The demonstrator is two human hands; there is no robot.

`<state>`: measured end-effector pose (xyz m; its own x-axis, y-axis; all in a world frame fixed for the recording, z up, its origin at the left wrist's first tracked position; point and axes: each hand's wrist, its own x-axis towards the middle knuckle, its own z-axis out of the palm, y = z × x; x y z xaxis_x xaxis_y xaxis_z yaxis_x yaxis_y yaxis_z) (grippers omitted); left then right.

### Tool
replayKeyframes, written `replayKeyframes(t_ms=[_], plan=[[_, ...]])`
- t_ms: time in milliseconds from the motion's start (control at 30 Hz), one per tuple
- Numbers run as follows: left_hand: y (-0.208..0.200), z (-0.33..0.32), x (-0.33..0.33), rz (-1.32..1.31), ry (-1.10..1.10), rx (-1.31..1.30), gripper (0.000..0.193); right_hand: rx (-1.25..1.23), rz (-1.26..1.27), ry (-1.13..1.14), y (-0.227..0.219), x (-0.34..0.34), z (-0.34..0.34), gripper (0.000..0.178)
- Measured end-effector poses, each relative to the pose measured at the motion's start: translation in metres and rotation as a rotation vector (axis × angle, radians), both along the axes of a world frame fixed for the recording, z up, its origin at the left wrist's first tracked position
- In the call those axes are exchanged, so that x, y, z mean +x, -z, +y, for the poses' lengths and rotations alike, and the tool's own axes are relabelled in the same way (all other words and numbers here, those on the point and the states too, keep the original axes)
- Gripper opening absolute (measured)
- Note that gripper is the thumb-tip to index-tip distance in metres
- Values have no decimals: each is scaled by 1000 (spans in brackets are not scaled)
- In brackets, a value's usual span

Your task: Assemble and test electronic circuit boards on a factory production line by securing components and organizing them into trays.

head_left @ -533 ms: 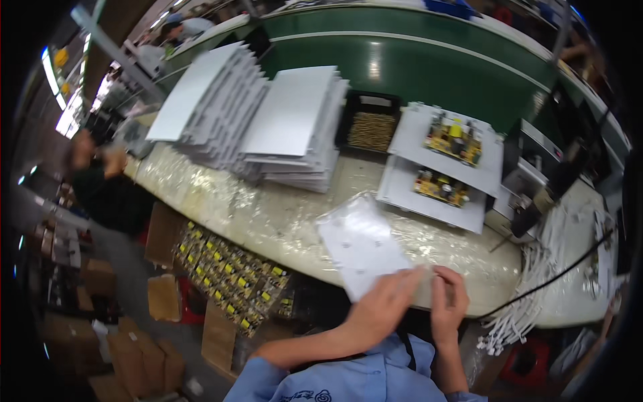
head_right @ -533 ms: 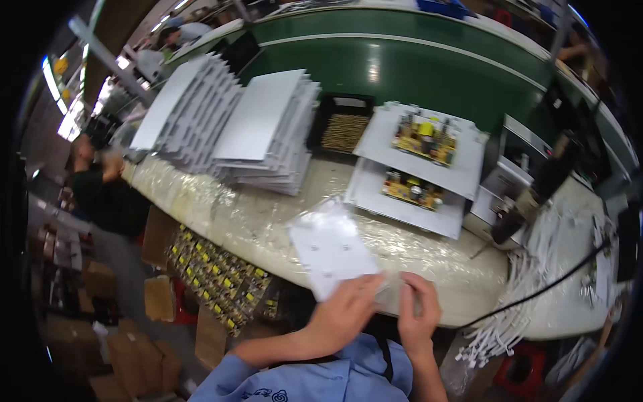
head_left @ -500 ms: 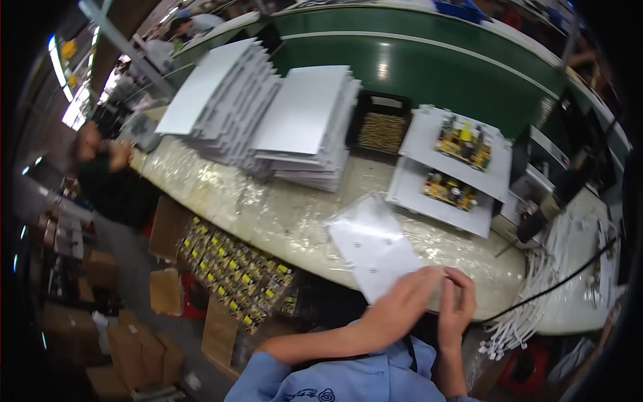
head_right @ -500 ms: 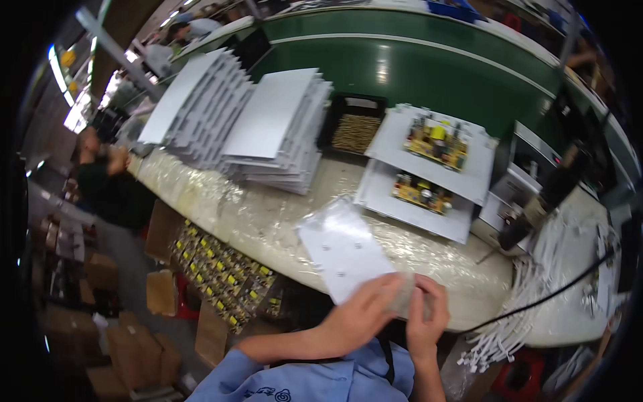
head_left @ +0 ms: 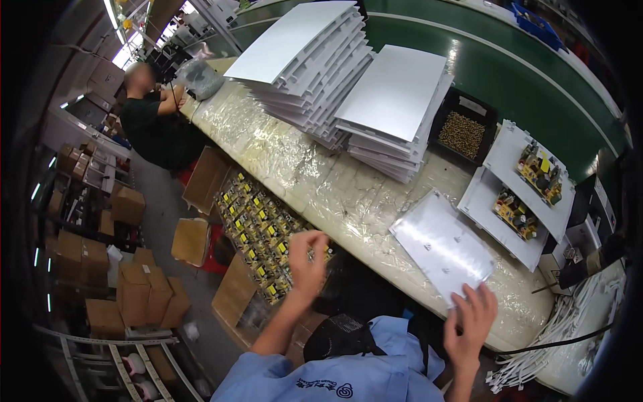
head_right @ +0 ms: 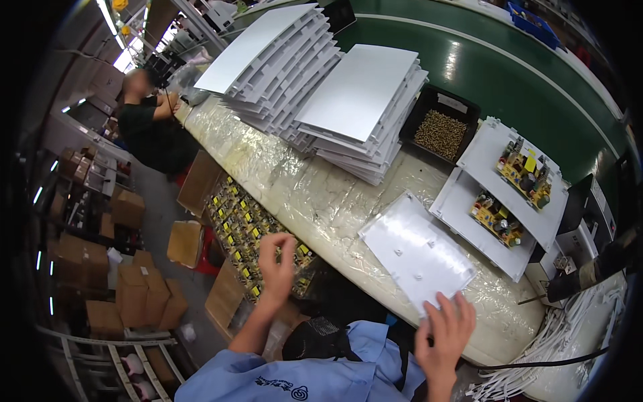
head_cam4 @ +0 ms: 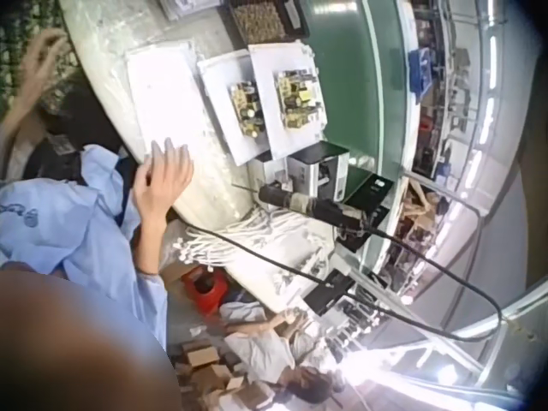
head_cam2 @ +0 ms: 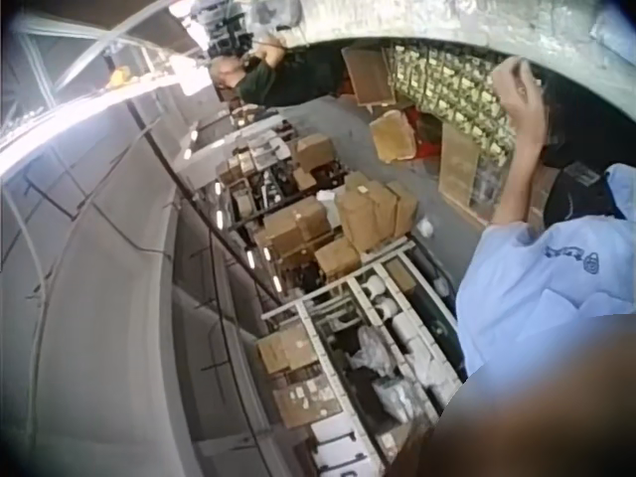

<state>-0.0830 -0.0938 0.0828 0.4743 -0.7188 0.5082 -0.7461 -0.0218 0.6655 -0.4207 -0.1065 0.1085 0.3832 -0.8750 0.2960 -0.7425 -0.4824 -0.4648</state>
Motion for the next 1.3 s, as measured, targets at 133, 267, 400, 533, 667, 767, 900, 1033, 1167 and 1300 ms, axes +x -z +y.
replayKeyframes(t_ms=[133, 267, 400, 533, 667, 767, 900, 1033, 1167, 1300], plan=[[63, 36, 73, 130, -87, 326, 16, -8, -50, 71, -1, -13, -4, 30], [104, 35, 70, -135, 54, 419, 24, -9, -53, 79, -2, -10, -4, 28], [121, 25, 66, -256, 20, 479, 26, -41, -55, 92, 3, -10, -2, 28], [118, 24, 76, -282, 133, 604, 27, -55, -49, 100, 5, -10, -3, 27], [114, 22, 71, -370, 156, 596, 28, -55, -68, 98, 2, -9, -3, 26], [125, 22, 74, -349, 164, 586, 28, -36, -97, 105, 1, -11, -2, 25], [130, 37, 85, -243, 182, 356, 35, 10, -167, 121, -1, -15, -3, 28], [70, 55, 87, -65, 36, 402, 41, -5, -213, 99, 2, -19, -3, 29], [15, 75, 87, 125, -120, 248, 46, 30, -253, 90, 3, -25, 0, 27], [-40, 45, 41, 167, 14, 184, 46, 26, -248, 108, -3, -31, 6, 25]])
